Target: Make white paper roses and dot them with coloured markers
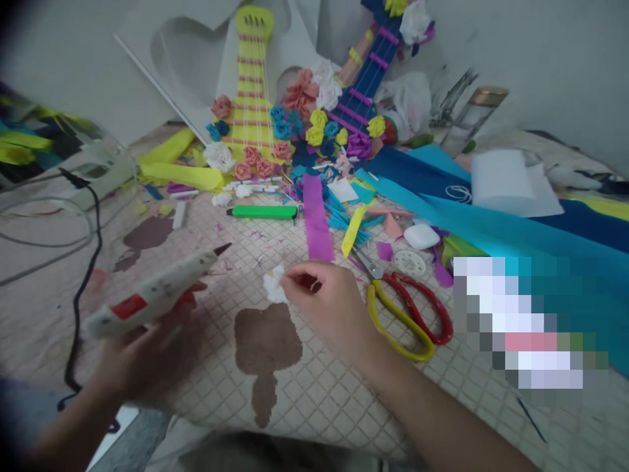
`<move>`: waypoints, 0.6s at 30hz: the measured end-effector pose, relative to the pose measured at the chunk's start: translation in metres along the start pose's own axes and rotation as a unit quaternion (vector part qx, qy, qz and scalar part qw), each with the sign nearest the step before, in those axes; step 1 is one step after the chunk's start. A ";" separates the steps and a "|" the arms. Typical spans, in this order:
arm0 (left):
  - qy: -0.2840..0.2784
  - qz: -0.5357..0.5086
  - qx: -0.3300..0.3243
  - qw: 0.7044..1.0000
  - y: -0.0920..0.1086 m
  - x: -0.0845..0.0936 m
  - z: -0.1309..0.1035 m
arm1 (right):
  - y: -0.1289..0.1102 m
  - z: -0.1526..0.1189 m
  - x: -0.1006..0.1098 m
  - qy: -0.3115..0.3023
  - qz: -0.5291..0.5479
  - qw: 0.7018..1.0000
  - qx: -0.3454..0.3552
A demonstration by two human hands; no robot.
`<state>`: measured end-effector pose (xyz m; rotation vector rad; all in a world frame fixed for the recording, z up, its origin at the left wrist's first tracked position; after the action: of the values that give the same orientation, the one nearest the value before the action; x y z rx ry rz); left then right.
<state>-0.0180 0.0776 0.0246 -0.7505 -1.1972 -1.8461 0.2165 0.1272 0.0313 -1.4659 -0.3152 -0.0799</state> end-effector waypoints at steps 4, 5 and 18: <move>0.027 0.031 0.101 0.994 -0.055 0.024 0.026 | 0.004 0.000 -0.001 -0.012 0.041 0.999 -0.029; 0.031 0.043 0.106 0.993 -0.065 0.030 0.033 | 0.004 0.000 -0.002 -0.016 0.045 0.998 -0.029; 0.024 0.188 0.005 0.982 -0.095 0.051 0.046 | 0.005 0.001 -0.004 -0.030 0.054 0.998 -0.018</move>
<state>-0.1227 0.1278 0.0403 -0.8566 -0.9569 -1.5357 0.2142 0.1282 0.0252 -1.5205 -0.2829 0.0454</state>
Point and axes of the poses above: each hand's wrist, its own z-axis towards the middle knuckle, its own x-axis out of the back of the hand, y = z × x, the point moved 8 cm from there along z, towards the middle knuckle, and after that the axes turned 15 degrees about z, right-handed, at the moved point
